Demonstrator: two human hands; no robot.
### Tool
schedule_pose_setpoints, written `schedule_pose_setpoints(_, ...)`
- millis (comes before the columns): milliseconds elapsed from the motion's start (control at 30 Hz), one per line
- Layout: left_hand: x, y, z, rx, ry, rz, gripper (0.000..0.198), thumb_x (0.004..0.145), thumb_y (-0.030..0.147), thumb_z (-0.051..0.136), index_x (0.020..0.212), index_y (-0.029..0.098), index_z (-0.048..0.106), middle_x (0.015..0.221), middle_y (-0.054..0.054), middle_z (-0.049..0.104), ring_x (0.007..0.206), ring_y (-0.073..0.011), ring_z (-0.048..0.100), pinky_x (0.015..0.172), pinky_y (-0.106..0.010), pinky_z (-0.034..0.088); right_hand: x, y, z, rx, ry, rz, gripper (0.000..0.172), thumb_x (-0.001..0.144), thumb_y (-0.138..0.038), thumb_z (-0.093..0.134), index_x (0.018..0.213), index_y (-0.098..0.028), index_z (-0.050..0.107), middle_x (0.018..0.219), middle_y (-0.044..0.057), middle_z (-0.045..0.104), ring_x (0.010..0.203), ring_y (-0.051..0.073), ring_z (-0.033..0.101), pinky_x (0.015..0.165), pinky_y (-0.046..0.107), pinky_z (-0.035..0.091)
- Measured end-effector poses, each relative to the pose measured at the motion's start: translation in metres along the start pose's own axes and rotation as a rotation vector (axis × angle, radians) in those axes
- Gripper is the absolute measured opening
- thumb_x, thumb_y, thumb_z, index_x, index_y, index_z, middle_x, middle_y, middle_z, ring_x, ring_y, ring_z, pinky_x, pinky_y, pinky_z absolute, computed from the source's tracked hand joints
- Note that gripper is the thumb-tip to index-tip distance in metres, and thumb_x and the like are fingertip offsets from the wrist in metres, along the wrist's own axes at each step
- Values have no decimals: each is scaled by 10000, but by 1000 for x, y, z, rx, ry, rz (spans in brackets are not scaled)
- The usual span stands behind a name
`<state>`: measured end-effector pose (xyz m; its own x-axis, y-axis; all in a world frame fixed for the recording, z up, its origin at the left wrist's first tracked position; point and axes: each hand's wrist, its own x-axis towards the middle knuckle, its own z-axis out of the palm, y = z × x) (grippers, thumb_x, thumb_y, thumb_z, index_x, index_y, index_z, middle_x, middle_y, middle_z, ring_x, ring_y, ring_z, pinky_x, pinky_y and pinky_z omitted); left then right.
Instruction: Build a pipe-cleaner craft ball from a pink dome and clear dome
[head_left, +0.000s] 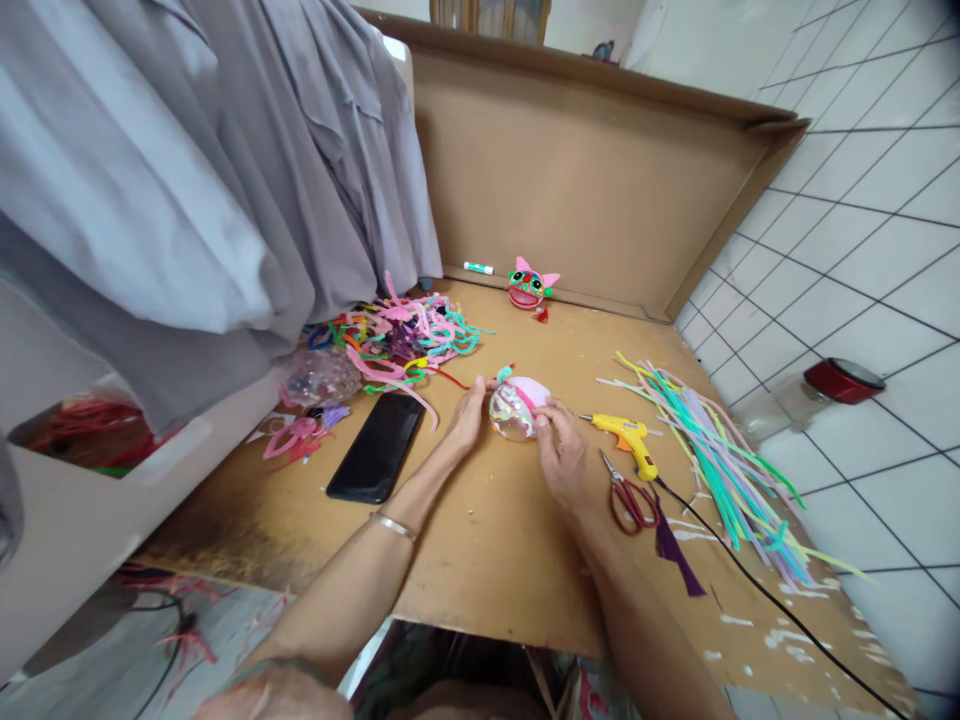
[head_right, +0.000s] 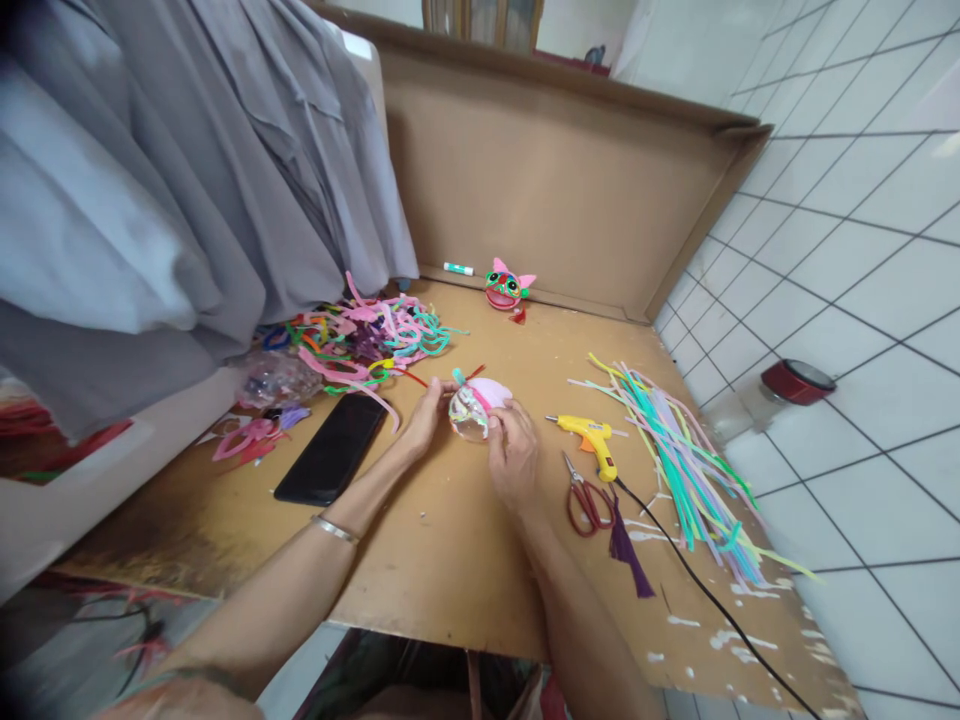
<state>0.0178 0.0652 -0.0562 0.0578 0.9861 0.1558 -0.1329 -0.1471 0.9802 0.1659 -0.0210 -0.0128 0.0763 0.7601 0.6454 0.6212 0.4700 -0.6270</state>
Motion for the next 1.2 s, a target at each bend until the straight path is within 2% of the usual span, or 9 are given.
schedule_pose_setpoints(100,3,0,2,-132,54,-138,685,816,767,310,852,159,623,763,-89,723,758,-216,690,706,-328,533,-1,-4,0,-33,-18,3,222,934,-234,403,906,-207,621,977,105,687,1078,229,611,968,424,476)
schedule_pose_setpoints(200,5,4,2,-162,104,-175,622,780,768,396,781,176,585,731,-63,700,718,-198,669,689,-316,518,-2,-5,1,-63,-14,-8,211,928,-227,410,881,-203,614,974,110,688,1082,229,611,973,422,472)
schedule_pose_setpoints(333,3,11,2,-183,113,-149,527,727,714,543,712,187,538,665,-14,629,639,-162,593,627,-281,468,-3,-4,3,-72,-3,-41,215,931,-225,406,849,-200,604,957,111,686,1081,231,609,973,423,468)
schedule_pose_setpoints(433,0,18,4,-173,131,-116,458,706,622,632,657,197,466,579,45,506,547,-113,476,550,-241,384,-4,-2,4,-69,1,-51,208,933,-227,410,847,-197,597,944,110,683,1086,232,603,976,423,463)
schedule_pose_setpoints(600,-3,27,5,-139,125,-116,401,726,467,636,589,201,369,523,82,331,492,-76,315,503,-223,267,-5,-2,4,-57,1,-41,217,939,-242,405,851,-201,599,937,104,684,1092,231,598,988,421,453)
schedule_pose_setpoints(733,-6,31,7,-95,121,-98,244,717,350,604,617,190,452,552,73,404,535,-87,372,559,-221,322,-4,-4,1,-32,-20,-34,219,947,-262,396,871,-213,595,951,97,677,1104,228,589,997,425,445)
schedule_pose_setpoints(867,-8,30,8,-35,130,-84,73,701,244,564,698,173,549,607,54,508,599,-105,463,617,-226,373,-3,-6,-2,14,-12,-23,187,940,-288,410,980,-199,569,1004,108,648,1111,228,584,960,416,472)
schedule_pose_setpoints(1033,-9,25,8,3,154,-69,89,716,261,561,718,173,545,642,44,550,624,-113,504,626,-230,392,-4,-5,0,-51,-5,-156,195,872,-351,560,991,-199,542,833,66,622,1090,258,602,962,447,482)
schedule_pose_setpoints(1200,-9,23,9,14,147,-52,68,707,239,544,718,172,549,654,38,558,636,-114,516,635,-229,402,-5,3,3,-198,2,-275,78,894,-275,553,914,-203,577,840,82,655,1086,264,613,958,453,495)
